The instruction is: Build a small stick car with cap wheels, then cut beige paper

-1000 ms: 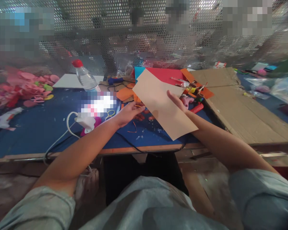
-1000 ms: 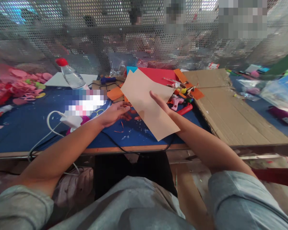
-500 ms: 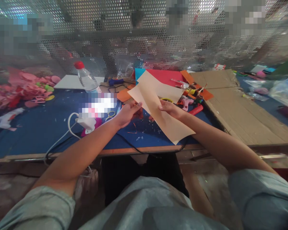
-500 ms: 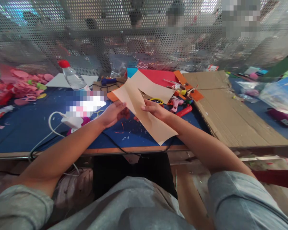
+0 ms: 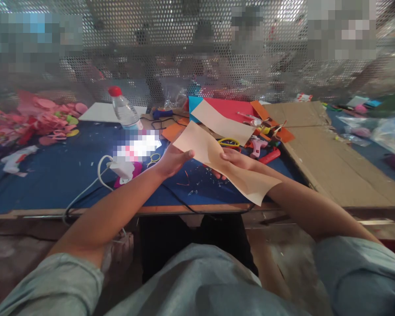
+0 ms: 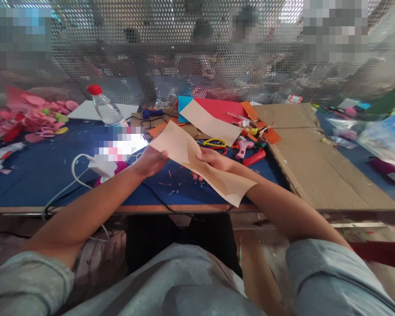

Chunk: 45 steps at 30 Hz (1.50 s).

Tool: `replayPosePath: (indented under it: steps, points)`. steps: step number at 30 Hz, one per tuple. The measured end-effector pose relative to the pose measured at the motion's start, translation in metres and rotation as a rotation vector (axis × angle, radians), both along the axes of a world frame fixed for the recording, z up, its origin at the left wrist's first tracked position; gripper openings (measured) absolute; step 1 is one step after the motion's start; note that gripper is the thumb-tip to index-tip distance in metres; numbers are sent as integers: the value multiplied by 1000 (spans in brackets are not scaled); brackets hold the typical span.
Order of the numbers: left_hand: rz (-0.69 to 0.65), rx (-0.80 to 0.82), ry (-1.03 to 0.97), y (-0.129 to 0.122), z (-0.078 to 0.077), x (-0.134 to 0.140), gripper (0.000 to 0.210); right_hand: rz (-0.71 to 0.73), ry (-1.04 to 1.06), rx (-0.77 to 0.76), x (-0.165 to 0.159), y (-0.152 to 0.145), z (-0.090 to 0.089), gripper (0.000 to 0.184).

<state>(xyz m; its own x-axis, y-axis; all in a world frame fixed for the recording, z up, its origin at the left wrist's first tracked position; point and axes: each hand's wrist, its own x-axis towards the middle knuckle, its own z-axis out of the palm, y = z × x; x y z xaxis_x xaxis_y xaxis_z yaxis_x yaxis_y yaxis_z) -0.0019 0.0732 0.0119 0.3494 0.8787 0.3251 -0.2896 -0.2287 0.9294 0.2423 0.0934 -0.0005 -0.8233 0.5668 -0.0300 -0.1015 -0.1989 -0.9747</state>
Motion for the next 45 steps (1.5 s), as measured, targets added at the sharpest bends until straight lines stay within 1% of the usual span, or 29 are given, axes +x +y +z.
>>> replayPosePath:
  steps: [3, 6, 10, 15, 18, 20, 23, 25, 28, 31, 33, 36, 37, 40, 42, 43, 45]
  points:
    - [-82, -7, 25, -2, 4, -2, 103, -10, 14, -29, 2, 0, -5, 68]
    - [-67, -8, 19, -1, 4, -3, 108, 0, 58, -62, 0, -3, -9, 65]
    - [-18, -9, -19, 0, 3, -5, 95, 82, 71, -119, -3, -9, -7, 60]
    - [27, -102, -60, -2, 6, -7, 77, 100, 72, -184, -4, -14, 0, 58]
    - [81, -140, -60, -1, 5, -6, 66, 84, 92, -179, -3, -17, 6, 59]
    - [103, -153, -66, 0, 2, -6, 63, 60, 110, -185, -2, -20, 9, 59]
    - [123, -176, -71, 3, -3, -5, 60, -29, 95, -230, 0, -24, 11, 50]
    - [132, -189, -59, 3, -5, -5, 58, -11, 94, -253, 1, -24, 10, 49]
    - [170, -176, -23, 2, -6, -6, 45, 64, 95, -253, 3, -19, 6, 52]
    - [241, -179, 5, 1, -6, -7, 36, 80, 128, -276, 4, -12, 4, 53]
    - [302, -211, -13, 2, -5, -8, 36, 117, 167, -314, 4, -5, 1, 60]
    - [390, -242, -98, 4, -2, -8, 39, 223, 211, -408, 3, 4, -5, 75]
    - [415, -255, -135, 6, 0, -8, 39, 216, 217, -424, 2, 6, -8, 74]
    - [485, -301, -244, 9, 4, -9, 41, -27, 211, -367, 0, 3, -10, 47]
    - [519, -305, -288, 11, 5, -10, 42, -92, 155, -292, -2, -2, -8, 32]
    - [532, -297, -299, 12, 5, -11, 44, -99, 150, -245, -4, -5, -6, 32]
    - [547, -269, -284, 13, 3, -12, 49, -105, 189, -158, -6, -9, -4, 47]
